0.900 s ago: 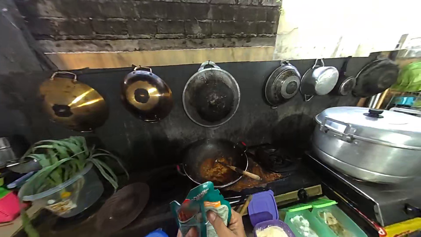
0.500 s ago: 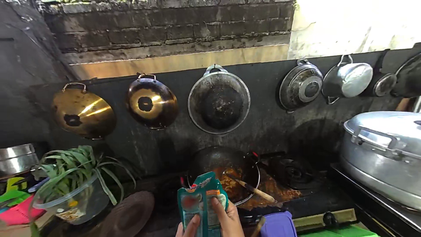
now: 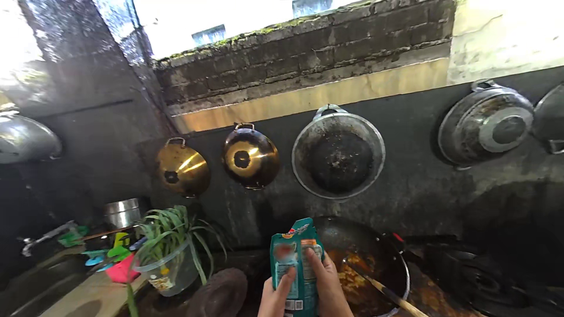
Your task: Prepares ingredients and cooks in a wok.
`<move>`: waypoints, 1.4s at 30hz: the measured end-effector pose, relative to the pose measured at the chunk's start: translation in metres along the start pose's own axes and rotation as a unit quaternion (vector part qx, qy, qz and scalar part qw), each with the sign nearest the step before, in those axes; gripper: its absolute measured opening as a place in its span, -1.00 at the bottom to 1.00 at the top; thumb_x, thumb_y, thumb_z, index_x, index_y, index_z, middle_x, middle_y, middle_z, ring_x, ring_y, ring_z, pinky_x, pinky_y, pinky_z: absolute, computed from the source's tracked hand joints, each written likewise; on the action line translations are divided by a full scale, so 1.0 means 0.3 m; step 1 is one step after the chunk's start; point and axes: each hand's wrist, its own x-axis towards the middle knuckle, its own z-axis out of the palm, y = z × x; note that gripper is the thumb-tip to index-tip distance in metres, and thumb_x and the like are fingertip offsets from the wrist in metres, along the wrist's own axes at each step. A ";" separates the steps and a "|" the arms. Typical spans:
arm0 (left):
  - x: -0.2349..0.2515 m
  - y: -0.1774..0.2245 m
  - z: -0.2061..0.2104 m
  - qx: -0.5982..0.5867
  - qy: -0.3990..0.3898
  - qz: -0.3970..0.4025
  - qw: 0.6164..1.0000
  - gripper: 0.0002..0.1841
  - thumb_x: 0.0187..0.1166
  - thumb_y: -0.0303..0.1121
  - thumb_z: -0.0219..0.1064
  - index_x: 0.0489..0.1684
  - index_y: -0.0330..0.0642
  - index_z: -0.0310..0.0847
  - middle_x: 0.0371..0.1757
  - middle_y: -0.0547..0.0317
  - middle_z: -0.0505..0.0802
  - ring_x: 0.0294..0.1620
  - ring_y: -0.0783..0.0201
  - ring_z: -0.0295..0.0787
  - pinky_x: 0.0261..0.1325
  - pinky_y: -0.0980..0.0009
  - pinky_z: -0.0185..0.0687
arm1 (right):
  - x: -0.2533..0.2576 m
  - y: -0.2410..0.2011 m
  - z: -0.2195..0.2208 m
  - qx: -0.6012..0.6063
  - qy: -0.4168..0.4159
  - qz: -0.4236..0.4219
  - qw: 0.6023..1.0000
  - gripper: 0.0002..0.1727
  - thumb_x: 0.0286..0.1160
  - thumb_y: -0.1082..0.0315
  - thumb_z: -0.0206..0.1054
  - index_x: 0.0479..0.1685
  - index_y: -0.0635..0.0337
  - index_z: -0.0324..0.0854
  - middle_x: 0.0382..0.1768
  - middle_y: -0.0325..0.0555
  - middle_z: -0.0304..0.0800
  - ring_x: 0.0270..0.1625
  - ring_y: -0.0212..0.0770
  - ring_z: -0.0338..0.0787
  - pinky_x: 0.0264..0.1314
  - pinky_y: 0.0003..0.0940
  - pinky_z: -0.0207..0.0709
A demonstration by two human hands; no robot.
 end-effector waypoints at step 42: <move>0.089 -0.015 -0.048 0.043 0.036 -0.069 0.996 -0.33 0.58 0.18 0.26 0.29 -0.34 0.60 -0.12 -0.07 0.92 -0.12 0.10 0.94 -0.01 0.14 0.90 | 0.059 0.078 -0.043 0.059 -0.041 0.123 0.990 -0.57 0.68 0.24 0.31 0.27 0.45 0.55 -0.11 0.23 0.87 -0.10 -0.02 0.92 0.10 -0.09 0.83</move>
